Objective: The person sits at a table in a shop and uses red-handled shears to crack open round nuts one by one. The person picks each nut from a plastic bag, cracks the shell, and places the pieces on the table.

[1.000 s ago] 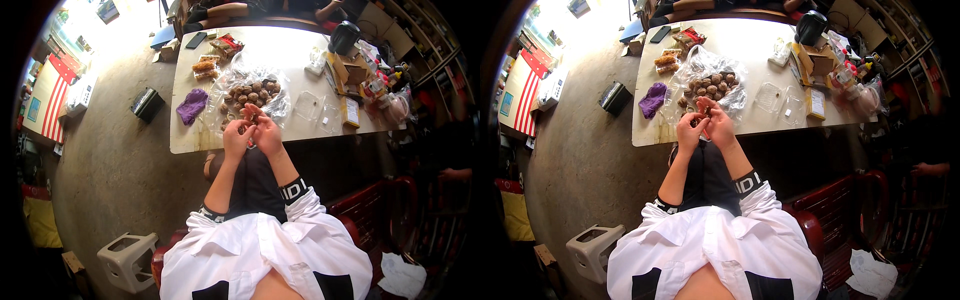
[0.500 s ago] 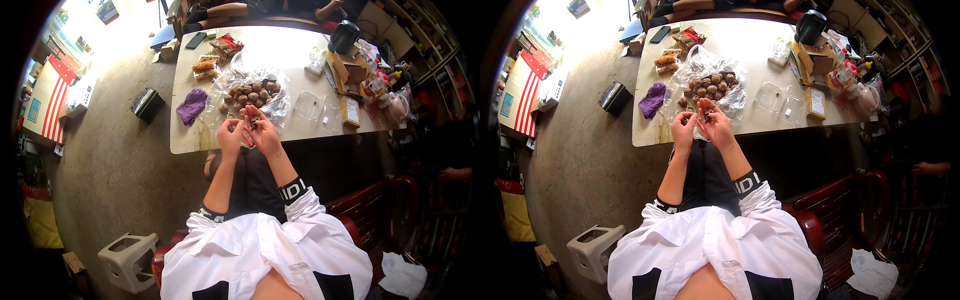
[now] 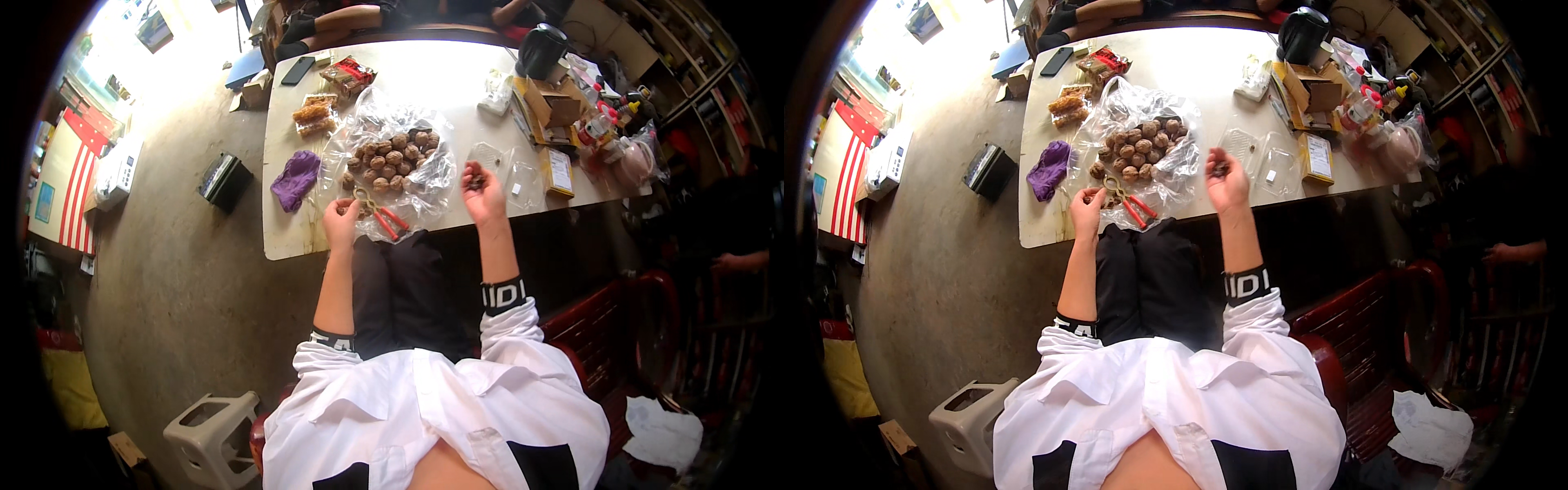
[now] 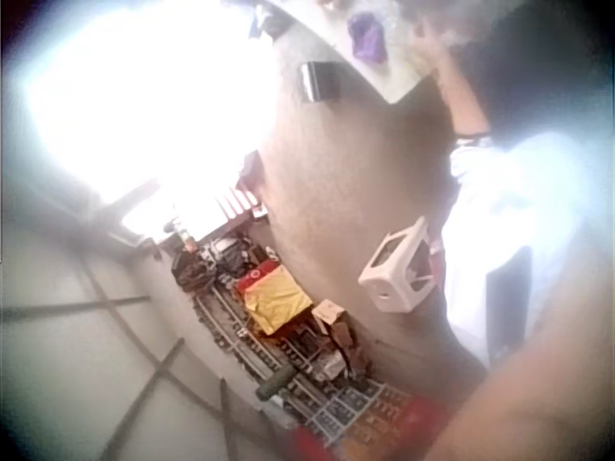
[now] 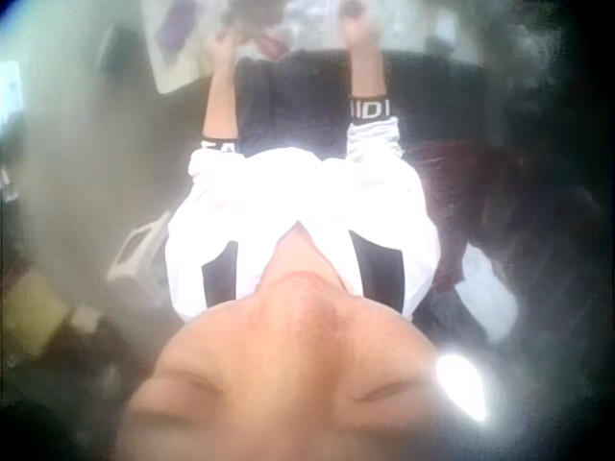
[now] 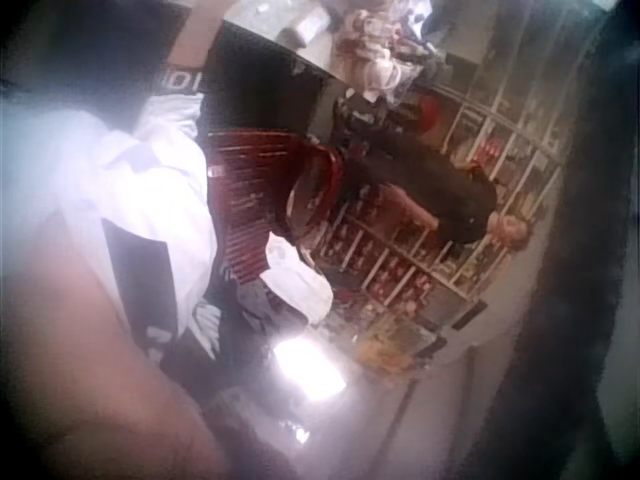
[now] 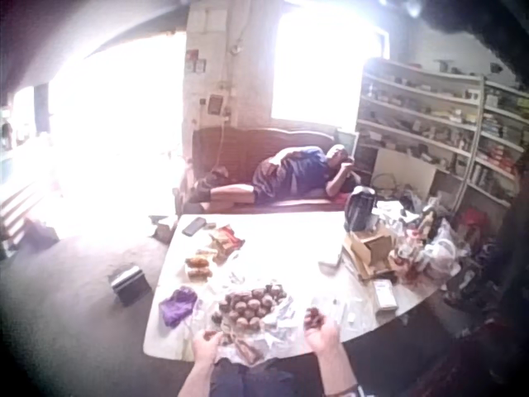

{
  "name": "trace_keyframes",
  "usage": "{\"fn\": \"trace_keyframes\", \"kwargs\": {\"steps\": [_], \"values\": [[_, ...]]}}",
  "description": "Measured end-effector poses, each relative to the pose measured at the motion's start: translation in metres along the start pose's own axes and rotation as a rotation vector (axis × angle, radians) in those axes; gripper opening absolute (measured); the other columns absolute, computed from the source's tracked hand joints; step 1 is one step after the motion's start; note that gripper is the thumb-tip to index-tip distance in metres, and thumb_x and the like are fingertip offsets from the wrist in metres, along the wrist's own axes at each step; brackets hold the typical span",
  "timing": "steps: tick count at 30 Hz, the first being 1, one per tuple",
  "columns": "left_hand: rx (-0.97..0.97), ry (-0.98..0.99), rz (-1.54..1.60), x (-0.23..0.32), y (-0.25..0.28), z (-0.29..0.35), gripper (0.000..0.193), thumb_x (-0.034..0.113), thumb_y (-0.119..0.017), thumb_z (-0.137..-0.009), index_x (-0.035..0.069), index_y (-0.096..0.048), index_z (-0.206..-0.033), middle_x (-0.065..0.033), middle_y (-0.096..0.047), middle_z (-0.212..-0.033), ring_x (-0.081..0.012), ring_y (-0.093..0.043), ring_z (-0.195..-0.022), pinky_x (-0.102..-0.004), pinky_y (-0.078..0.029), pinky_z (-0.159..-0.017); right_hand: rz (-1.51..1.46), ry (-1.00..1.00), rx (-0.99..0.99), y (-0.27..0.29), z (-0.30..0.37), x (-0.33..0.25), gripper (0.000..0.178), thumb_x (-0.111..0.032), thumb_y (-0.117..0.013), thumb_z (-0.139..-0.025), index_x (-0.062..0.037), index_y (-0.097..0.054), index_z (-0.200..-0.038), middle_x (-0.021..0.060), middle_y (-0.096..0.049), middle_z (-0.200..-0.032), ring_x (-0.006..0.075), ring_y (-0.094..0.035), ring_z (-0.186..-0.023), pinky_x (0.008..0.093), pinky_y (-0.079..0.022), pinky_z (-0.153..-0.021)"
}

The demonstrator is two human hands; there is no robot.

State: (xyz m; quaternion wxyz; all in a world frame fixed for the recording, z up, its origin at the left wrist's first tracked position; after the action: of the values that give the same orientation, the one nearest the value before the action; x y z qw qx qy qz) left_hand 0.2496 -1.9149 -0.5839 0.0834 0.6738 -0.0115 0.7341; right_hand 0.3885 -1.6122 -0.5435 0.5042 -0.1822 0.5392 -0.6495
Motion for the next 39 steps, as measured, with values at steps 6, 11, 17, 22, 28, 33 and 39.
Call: {"fn": "trace_keyframes", "kwargs": {"steps": [6,11,17,22,28,33,39], "values": [[-0.149,0.125,0.306,-0.002,-0.012,0.013,0.039,-0.001,-0.051,-0.079,-0.004,-0.050,-0.118,-0.0113,-0.057,-0.105,-0.0163,-0.057,-0.088,-0.0274,-0.047,-0.079,0.233,0.203,0.286,0.072,-0.081,-0.070,0.030,-0.025,-0.048,-0.093,0.0007,-0.057,-0.082,0.0092,-0.061,-0.082,0.0197,-0.059,-0.078,0.0292,-0.052,-0.074],[-0.304,0.125,0.528,0.017,-0.026,0.029,0.039,-0.007,-0.043,-0.088,-0.007,-0.044,-0.126,-0.0129,-0.054,-0.115,-0.0202,-0.058,-0.104,-0.0278,-0.049,-0.091,0.615,0.356,0.425,0.084,-0.106,-0.103,0.051,-0.048,-0.043,-0.092,0.0003,-0.058,-0.092,0.0099,-0.061,-0.092,0.0200,-0.057,-0.090,0.0272,-0.040,-0.095],[-0.310,0.023,0.531,0.043,-0.018,0.040,0.035,-0.003,-0.053,-0.088,-0.005,-0.048,-0.122,-0.0121,-0.059,-0.109,-0.0188,-0.061,-0.100,-0.0295,-0.050,-0.089,0.787,0.553,0.349,0.021,-0.047,-0.097,0.054,-0.042,-0.047,-0.093,0.0047,-0.048,-0.120,0.0116,-0.052,-0.118,0.0177,-0.047,-0.110,0.0304,-0.034,-0.099],[-0.290,-0.049,0.477,0.046,-0.019,0.043,0.032,-0.003,-0.059,-0.085,-0.002,-0.052,-0.117,-0.0088,-0.063,-0.101,-0.0160,-0.062,-0.094,-0.0281,-0.050,-0.084,0.793,0.815,-0.033,-0.062,0.044,-0.029,0.021,-0.025,-0.056,-0.093,-0.0046,-0.053,-0.090,-0.0011,-0.050,-0.074,0.0075,-0.046,-0.061,0.0215,-0.041,-0.058],[-0.285,-0.188,0.258,0.076,-0.026,0.052,0.035,-0.002,-0.067,-0.078,0.001,-0.057,-0.112,-0.0063,-0.063,-0.101,-0.0148,-0.063,-0.089,-0.0266,-0.050,-0.079,1.294,0.279,-0.323,-0.068,0.059,0.126,0.030,-0.031,-0.065,-0.088,-0.0022,-0.056,-0.092,0.0009,-0.058,-0.075,0.0039,-0.052,-0.064,0.0170,-0.042,-0.056],[-0.192,-0.387,-0.078,0.095,-0.013,0.055,0.035,0.000,-0.068,-0.073,0.004,-0.061,-0.107,-0.0060,-0.061,-0.095,-0.0168,-0.062,-0.086,-0.0279,-0.049,-0.071,1.013,-0.101,-0.204,-0.049,0.052,0.159,0.032,-0.031,-0.067,-0.086,-0.0016,-0.057,-0.092,0.0015,-0.061,-0.079,0.0045,-0.055,-0.065,0.0171,-0.044,-0.057],[-0.251,-0.467,-0.049,0.104,-0.012,0.060,0.040,-0.010,-0.061,-0.073,0.003,-0.062,-0.111,-0.0089,-0.059,-0.098,-0.0187,-0.062,-0.088,-0.0280,-0.051,-0.076,0.891,-0.084,-0.258,-0.057,0.058,0.160,0.023,-0.019,-0.067,-0.086,-0.0010,-0.060,-0.098,0.0044,-0.066,-0.089,0.0075,-0.061,-0.075,0.0177,-0.047,-0.063]]}}
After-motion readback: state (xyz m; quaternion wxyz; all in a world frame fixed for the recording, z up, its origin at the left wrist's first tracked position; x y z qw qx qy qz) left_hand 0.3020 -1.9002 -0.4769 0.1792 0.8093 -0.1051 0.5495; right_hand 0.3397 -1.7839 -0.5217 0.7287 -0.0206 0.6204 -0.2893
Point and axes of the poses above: each hand's wrist, its own z-axis away from the middle knuckle, its own y-axis out of the back of the hand, x = y × z, the point moved 9 cm from there along -z, towards the middle knuckle
